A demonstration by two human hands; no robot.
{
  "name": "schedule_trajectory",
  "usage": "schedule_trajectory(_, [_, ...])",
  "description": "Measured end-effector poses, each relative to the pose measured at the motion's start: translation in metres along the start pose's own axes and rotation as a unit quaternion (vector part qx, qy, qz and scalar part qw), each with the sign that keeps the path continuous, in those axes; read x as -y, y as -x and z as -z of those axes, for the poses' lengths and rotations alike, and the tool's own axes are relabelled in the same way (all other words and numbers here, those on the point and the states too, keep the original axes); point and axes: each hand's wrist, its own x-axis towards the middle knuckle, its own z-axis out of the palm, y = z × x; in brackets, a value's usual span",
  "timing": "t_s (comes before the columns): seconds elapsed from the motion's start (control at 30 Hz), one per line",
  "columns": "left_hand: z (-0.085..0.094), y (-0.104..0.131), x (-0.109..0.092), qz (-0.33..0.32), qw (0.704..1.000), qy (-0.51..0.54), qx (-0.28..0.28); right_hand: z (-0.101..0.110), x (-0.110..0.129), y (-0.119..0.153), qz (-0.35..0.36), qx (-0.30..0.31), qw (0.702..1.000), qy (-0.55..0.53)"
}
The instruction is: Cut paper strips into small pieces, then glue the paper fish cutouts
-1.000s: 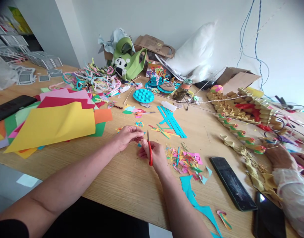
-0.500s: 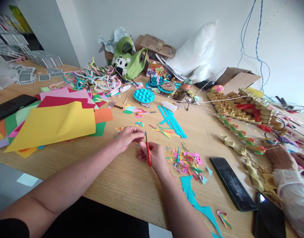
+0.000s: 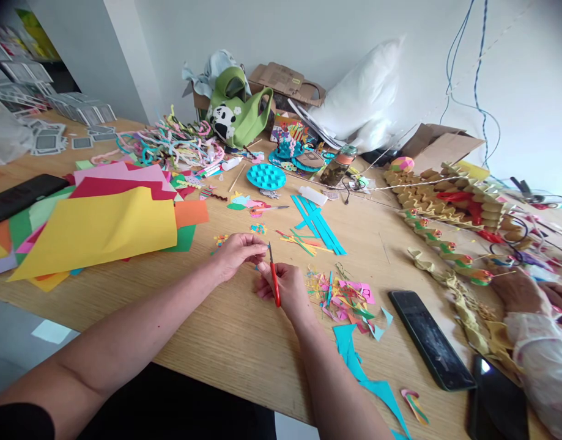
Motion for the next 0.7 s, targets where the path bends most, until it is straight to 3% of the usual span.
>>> schedule_trajectory(0.7, [-0.0004, 0.0013, -0.0028, 0.008, 1.0, 0.004, -0.001, 0.0011, -0.0017, -0.0003, 0.006, 0.006, 1.0, -0.004])
